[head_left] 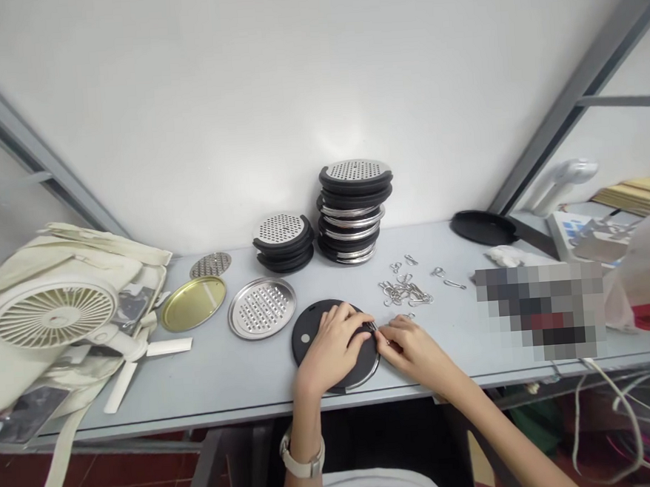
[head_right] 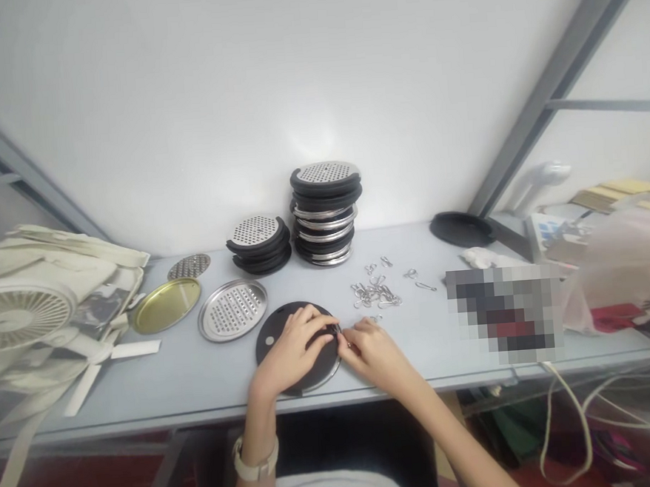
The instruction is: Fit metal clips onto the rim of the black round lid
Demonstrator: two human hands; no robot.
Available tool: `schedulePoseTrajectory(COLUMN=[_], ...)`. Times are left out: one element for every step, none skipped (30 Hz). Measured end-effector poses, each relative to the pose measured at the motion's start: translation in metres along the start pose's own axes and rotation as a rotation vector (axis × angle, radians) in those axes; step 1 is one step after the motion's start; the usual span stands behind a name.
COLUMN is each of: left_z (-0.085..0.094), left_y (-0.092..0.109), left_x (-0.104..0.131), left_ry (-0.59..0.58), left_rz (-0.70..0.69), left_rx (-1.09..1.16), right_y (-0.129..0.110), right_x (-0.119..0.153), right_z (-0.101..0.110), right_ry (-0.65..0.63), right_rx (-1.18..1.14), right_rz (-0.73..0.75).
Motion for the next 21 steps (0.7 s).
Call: schedulePoseTrajectory(left_z=[0.0000,0.0000,0.0000,0.0000,0.0000,-0.0001,-0.0001,-0.0001,-0.0002,-0.0002,-0.0003,-0.0003,-0.0003,-0.0002,-0.0002,-0.0001,0.0000,0.0001,0.0002,0.0003,0.0003], left_y=[0.0000,0.0000,-0.0001,-0.0002,-0.0004,-0.0006,-0.0008,-0.0010,-0.0010,-0.0009,-0.0008,-0.0006,-0.0004,-0.0002,0.0000,0.0001,0.0002,0.0003,0.0003,0.0004,0.0005], left_x=[0.0002,0.0003,0.0004,0.0005,0.0004,0.0003,0.0002,0.0001,0.0000,-0.0001,-0.0002,-0.0002,-0.0002,-0.0002,-0.0001,-0.0001,-0.0001,-0.0002,-0.0002,-0.0003,-0.0003], left_ry=[0.000,0.000,-0.001,-0.002,-0.002,-0.003,-0.004,-0.005,-0.006,-0.006,-0.007,-0.007,-0.007,-0.008,-0.009,-0.010,-0.012,-0.012,-0.012,-0.013,-0.013], left_rz=[-0.001,-0.003,-0.005,-0.006,-0.006,-0.005,-0.004,-0.003,-0.003,-0.004,-0.004,-0.003,-0.002,-0.001,0.001,0.001,0.000,-0.001,-0.002,-0.003,-0.003], left_rx=[0.002,0.002,0.002,0.001,0.000,-0.002,-0.004,-0.004,-0.004,-0.003,-0.001,0.001,0.002,0.002,0.001,-0.001,-0.003,-0.005,-0.007,-0.008,-0.009], right_y=[-0.0001,-0.0002,-0.0002,-0.0002,-0.0001,0.0002,0.0005,0.0008,0.0010,0.0012,0.0012,0.0012,0.0011,0.0009,0.0007,0.0005,0.0005,0.0005,0.0006,0.0008,0.0011], right_x=[-0.0001,-0.0002,-0.0002,-0.0001,0.0001,0.0002,0.0004,0.0006,0.0008,0.0009,0.0009,0.0008,0.0007,0.0006,0.0005,0.0004,0.0003,0.0003,0.0004,0.0005,0.0006], right_z=[0.0000,0.0000,0.0001,0.0002,0.0004,0.0005,0.0008,0.0012,0.0014,0.0017,0.0020,0.0022,0.0024,0.0025,0.0026,0.0026,0.0025,0.0023,0.0020,0.0019,0.0018], right_ry=[0.001,0.000,-0.001,-0.003,-0.004,-0.005,-0.004,-0.001,0.001,0.003,0.004,0.004,0.003,0.003,0.002,0.001,-0.002,-0.007,-0.010,-0.010,-0.009], right_rx=[-0.009,-0.021,-0.033,-0.046,-0.058,-0.067,-0.074,-0.080,-0.085,-0.089,-0.092,-0.094,-0.094,-0.095,-0.095,-0.097,-0.099,-0.101,-0.102,-0.101,-0.098], right_rz=[-0.006,-0.013,-0.021,-0.029,-0.038,-0.046,-0.054,-0.060,-0.062,-0.062,-0.061,-0.060,-0.057,-0.054,-0.051,-0.047,-0.044,-0.041,-0.038,-0.035,-0.033])
Point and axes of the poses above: each hand's wrist, its own x-axis away from the middle knuckle, its own z-axis out of the back of the hand, y = z × x, the point moved 3 cm from there along -x, towards the middle knuckle, and after that the axes turned 8 degrees about y, right-handed, at the moved point
